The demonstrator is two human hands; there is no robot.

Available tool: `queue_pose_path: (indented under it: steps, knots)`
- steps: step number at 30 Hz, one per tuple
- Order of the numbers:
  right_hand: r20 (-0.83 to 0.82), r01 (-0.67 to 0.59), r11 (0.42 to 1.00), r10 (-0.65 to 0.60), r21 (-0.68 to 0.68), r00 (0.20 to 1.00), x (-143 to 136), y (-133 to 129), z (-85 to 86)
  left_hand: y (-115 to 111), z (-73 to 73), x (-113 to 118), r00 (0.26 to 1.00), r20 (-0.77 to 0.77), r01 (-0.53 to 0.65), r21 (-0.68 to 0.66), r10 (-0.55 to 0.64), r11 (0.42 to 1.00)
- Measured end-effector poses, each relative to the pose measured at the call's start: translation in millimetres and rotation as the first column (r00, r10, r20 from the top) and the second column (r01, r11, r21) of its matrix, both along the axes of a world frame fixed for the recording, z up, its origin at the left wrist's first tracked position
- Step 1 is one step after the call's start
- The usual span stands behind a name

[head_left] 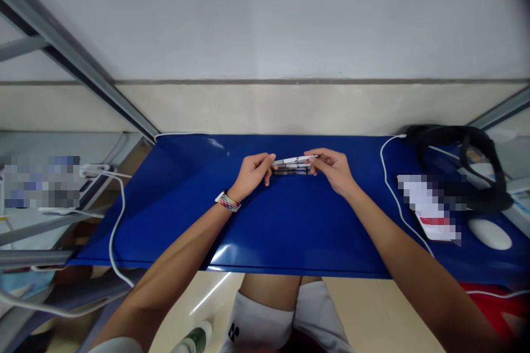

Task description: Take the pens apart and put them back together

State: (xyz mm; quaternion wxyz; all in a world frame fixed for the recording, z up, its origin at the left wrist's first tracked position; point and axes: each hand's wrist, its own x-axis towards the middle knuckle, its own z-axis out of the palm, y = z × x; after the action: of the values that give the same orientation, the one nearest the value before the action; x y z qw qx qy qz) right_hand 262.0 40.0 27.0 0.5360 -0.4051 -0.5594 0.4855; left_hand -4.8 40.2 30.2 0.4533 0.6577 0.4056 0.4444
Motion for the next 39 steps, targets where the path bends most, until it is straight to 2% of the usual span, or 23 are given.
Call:
queue_pose_path:
  steps: [3,7,10,14,16,19,22,29,32,35,39]
  knots:
    - [0.003,0.003,1.000,-0.003,-0.001,1.000,-1,-1,1.7,3,-3.0,0,0.999,-0.006,-0.044,0.032,0.044,0.999]
    - [-0.019,0.018,1.000,-0.018,-0.003,1.000,0,-1,3.4,9,-6.4,-2,0.993,0.054,-0.113,0.147,0.106,0.983]
    - [-0.038,0.027,1.000,-0.028,-0.004,0.999,1,0,2.9,11,-7.8,-5,0.993,-0.003,-0.114,0.198,0.117,0.974]
    - [-0.029,0.032,0.999,-0.032,-0.006,0.999,2,1,1.1,13,-10.1,-11,0.987,-0.135,-0.070,0.158,0.092,0.985]
    - [-0.030,0.027,1.000,-0.028,-0.008,0.999,3,1,0.8,14,-11.2,-12,0.990,-0.117,-0.067,0.134,0.083,0.989]
    - [-0.048,0.026,1.000,-0.026,-0.002,0.999,4,2,1.6,15,-11.5,-12,0.997,-0.010,-0.076,0.108,0.078,0.991]
    - [-0.066,0.033,0.999,-0.032,0.009,0.997,5,2,2.0,16,-10.2,-10,0.996,0.042,-0.078,0.126,0.073,0.989]
    - [-0.041,0.019,1.000,-0.019,-0.010,0.999,5,4,-3.3,12,-7.7,-12,0.979,-0.131,-0.132,0.159,0.153,0.978]
    - [-0.056,0.033,0.999,-0.034,-0.022,0.998,5,4,-4.1,14,-9.8,-11,0.991,-0.059,-0.114,0.137,0.123,0.984]
    - [-0.060,0.043,0.999,-0.044,-0.026,0.997,5,4,-3.5,16,-11.4,-10,0.994,0.008,-0.107,0.169,0.108,0.980]
    - [-0.065,0.035,0.999,-0.036,-0.012,0.997,6,4,-3.6,15,-8.2,-11,0.993,-0.023,-0.107,0.176,0.113,0.979]
